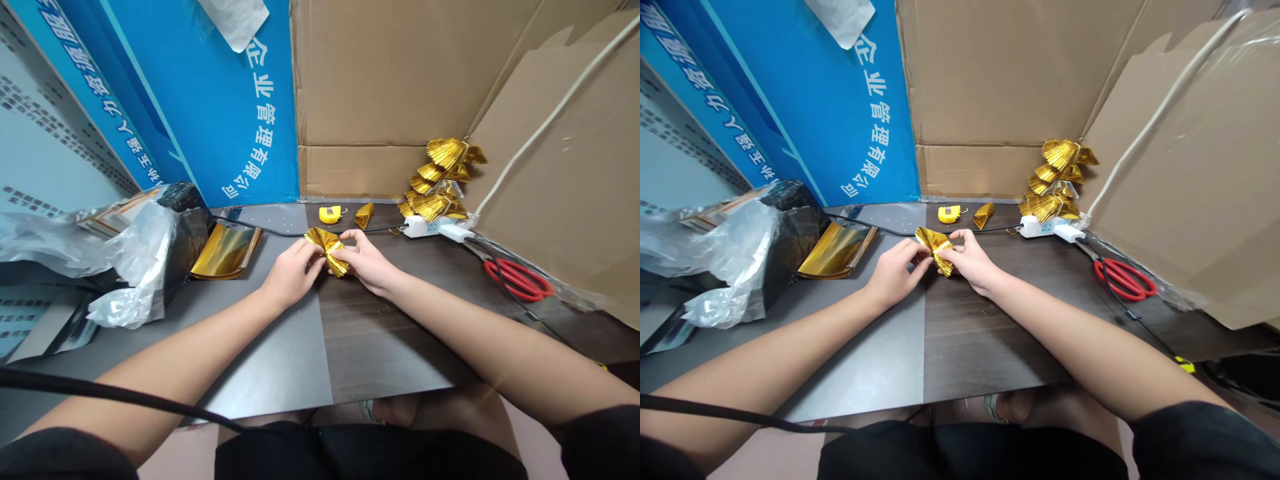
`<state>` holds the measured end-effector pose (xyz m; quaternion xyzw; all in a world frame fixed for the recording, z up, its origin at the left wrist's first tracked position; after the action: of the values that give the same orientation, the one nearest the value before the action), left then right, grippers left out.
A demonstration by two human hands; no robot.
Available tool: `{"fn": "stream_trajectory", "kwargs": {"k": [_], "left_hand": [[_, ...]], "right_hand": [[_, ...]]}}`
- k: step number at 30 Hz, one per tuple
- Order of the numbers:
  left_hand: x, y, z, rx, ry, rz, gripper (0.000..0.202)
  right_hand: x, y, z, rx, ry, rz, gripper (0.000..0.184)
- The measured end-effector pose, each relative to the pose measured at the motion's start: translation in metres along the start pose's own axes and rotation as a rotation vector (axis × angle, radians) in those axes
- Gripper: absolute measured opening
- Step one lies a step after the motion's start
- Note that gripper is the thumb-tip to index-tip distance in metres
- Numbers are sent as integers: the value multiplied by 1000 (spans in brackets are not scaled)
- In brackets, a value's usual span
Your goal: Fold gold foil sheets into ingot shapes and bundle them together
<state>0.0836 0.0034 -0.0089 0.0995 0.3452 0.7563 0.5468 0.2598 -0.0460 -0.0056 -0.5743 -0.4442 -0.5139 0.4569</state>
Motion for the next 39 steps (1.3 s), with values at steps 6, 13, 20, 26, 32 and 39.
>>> {"fn": "stream_trajectory", "kwargs": {"k": [6, 13, 20, 26, 32, 39], "left_hand": [[3, 0, -1, -18, -1, -14, 10], [1, -1, -2, -35, -55, -17, 12], [2, 2, -1, -109, -40, 30, 12], [2, 3, 0, -136, -19, 19, 12], [3, 2, 0, -138, -3, 1, 14], [6, 2, 0, 56, 41, -41, 13]], "right_hand": [[2, -1, -3, 81, -118, 135, 59], [5, -1, -7, 167, -139, 149, 60], [3, -2, -7, 261, -93, 202, 51], [-1, 1, -5, 271, -104, 218, 43], [-1, -1, -5, 264, -81, 188, 46], [-2, 2, -1, 189, 88, -15, 41]]}}
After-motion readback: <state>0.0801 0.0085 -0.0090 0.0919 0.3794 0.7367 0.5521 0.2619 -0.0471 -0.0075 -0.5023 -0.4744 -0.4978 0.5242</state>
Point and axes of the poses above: each hand's wrist, its own z-axis towards the middle knuckle, its own y-axis out of the back of the hand, x = y × z, the point moved 1 cm from there along z, towards the middle knuckle, and after that the axes turned 5 degrees about -x, right-handed, at the moved point
